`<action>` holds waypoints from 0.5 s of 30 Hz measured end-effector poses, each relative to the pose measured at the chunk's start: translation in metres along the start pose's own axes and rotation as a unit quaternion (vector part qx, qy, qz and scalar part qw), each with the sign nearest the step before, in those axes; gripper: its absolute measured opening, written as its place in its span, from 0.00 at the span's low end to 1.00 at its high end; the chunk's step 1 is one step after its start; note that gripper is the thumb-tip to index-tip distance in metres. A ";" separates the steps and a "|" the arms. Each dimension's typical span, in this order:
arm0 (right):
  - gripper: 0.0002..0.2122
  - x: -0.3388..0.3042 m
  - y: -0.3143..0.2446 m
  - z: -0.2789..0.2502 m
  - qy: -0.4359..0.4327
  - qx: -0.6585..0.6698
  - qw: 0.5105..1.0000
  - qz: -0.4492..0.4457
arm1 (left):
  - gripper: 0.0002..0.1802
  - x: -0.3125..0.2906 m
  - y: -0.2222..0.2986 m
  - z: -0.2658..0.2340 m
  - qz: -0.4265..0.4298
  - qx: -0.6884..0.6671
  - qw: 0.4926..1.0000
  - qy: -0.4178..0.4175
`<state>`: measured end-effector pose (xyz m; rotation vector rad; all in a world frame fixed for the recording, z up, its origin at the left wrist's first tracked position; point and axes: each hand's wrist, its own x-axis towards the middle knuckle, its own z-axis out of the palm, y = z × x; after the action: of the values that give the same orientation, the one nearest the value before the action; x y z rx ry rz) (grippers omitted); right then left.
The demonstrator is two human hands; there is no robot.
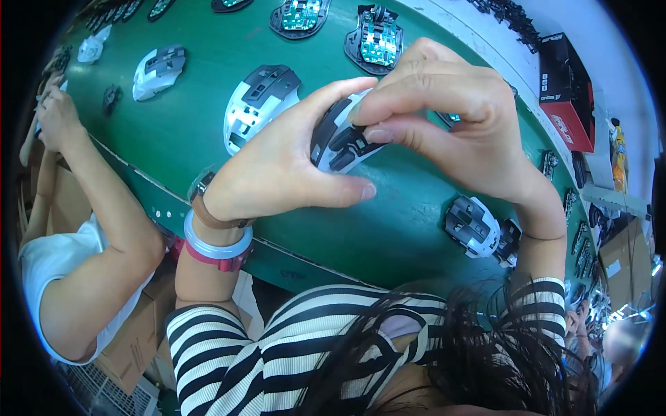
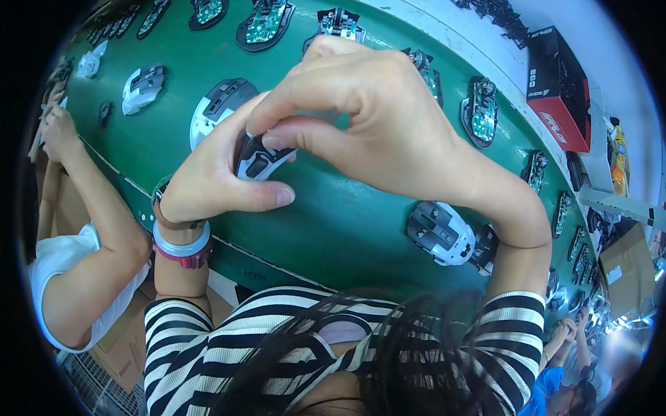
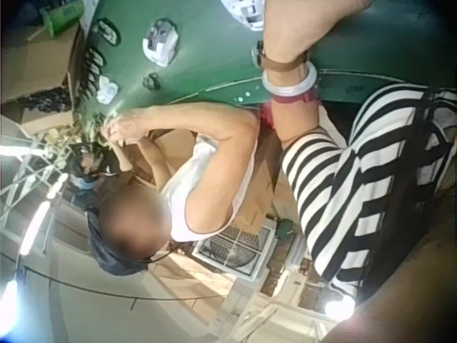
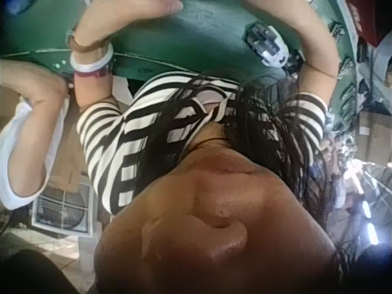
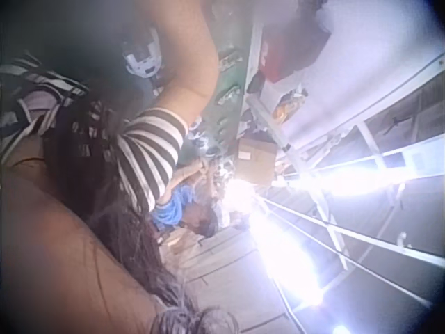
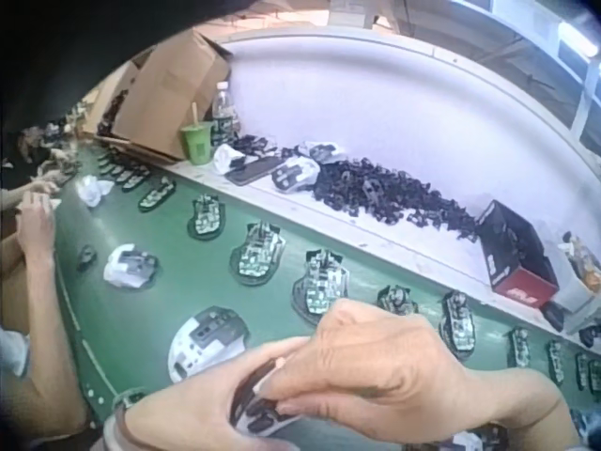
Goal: The person assembles white plastic electronic housings by hand on a green workbench. They pick up small black plastic components and insert them into the white casings, repeating this process for multiple units. The person handles the components directly without using tools.
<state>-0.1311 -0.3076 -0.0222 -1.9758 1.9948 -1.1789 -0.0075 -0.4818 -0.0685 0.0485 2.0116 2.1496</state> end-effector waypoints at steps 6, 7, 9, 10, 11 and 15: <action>0.10 -0.004 0.001 0.010 0.035 -0.084 0.996 -0.006 | 0.42 -0.002 -0.001 -0.001 0.008 -0.007 1.000 0.015; 0.11 -0.004 0.001 0.010 0.019 -0.091 0.996 0.006 | 0.40 -0.002 -0.003 -0.001 0.015 0.019 0.999 0.031; 0.14 -0.001 0.000 0.006 -0.010 -0.116 0.993 0.031 | 0.38 0.002 -0.005 -0.001 0.047 0.045 0.997 0.051; 0.15 -0.005 0.001 0.010 -0.004 -0.071 0.995 0.066 | 0.38 0.003 -0.010 0.001 0.068 0.043 0.995 0.058; 0.15 -0.013 0.007 0.016 0.006 -0.033 0.994 0.102 | 0.37 0.009 -0.013 0.002 0.096 0.043 0.993 0.059; 0.20 -0.017 0.009 0.015 -0.048 0.130 0.966 0.220 | 0.36 0.000 -0.004 0.003 0.027 -0.026 0.999 0.037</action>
<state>-0.1274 -0.3008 -0.0453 -1.3479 1.9675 -1.1377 -0.0067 -0.4785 -0.0726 0.0153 2.0146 2.2679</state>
